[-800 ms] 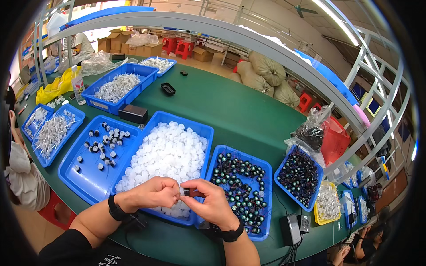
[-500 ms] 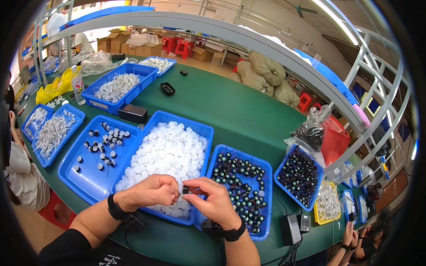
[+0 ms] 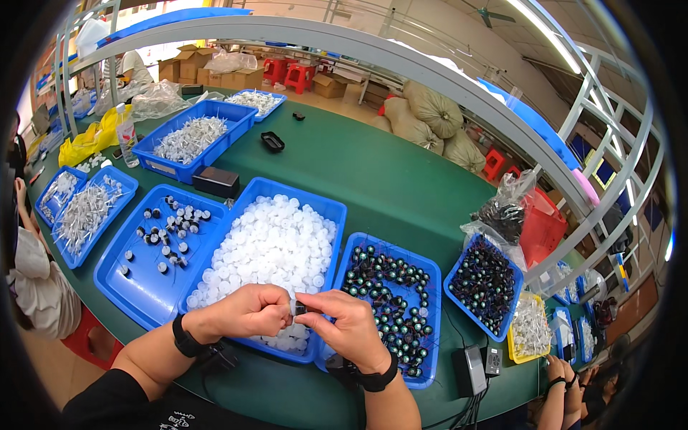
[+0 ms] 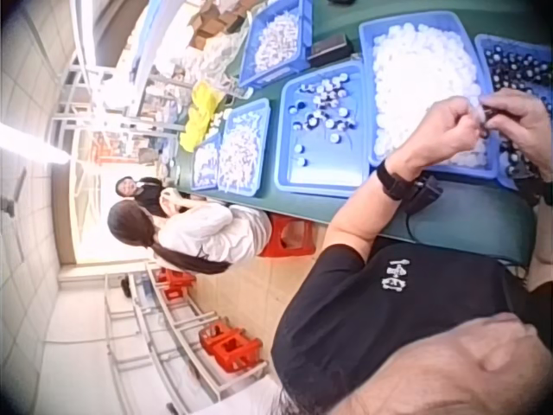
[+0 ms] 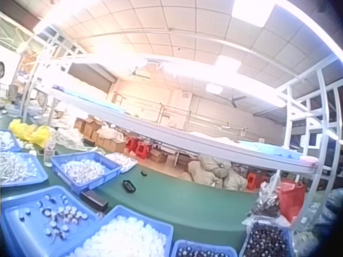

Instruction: The person repeatedly picks up small white plastic caps and dark cylindrical components from blue trays, fits the cap onto the component, and places the assembled unit into a tray. The process is continuous and repetitive throughout the clip.

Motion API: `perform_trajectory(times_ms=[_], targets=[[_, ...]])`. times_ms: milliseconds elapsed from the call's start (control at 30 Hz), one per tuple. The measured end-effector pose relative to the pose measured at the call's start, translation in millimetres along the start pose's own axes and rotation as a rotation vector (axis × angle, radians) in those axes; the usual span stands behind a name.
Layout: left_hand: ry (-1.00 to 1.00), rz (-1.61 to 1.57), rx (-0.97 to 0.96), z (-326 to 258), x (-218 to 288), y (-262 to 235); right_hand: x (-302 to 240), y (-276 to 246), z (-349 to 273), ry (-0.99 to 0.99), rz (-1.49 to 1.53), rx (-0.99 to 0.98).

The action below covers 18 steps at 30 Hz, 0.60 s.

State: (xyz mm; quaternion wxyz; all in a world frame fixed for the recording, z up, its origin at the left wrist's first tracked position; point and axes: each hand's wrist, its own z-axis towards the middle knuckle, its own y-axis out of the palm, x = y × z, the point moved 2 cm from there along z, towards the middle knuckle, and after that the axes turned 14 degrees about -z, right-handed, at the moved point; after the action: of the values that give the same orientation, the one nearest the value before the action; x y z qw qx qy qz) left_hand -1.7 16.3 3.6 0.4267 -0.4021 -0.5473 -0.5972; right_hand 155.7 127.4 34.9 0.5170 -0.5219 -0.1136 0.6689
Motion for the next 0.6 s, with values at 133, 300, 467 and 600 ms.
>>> perform_trajectory(times_ms=[133, 300, 467, 600], targets=[[0.147, 0.220, -0.030, 1.2, -0.5, -0.4, 1.4, 1.4, 0.3, -0.035, -0.024, 0.020], [0.107, 0.035, -0.021, 2.6, -8.2, 1.2, -1.0, -0.6, 1.5, -0.059, -0.024, 0.037], [0.095, -0.060, 0.000, 3.3, -14.3, 0.6, -4.1, -0.7, 0.8, -0.027, -0.006, 0.036], [0.095, -0.020, -0.003, 2.8, -9.5, 3.9, -1.1, -0.4, -0.1, -0.069, 0.001, 0.044]])
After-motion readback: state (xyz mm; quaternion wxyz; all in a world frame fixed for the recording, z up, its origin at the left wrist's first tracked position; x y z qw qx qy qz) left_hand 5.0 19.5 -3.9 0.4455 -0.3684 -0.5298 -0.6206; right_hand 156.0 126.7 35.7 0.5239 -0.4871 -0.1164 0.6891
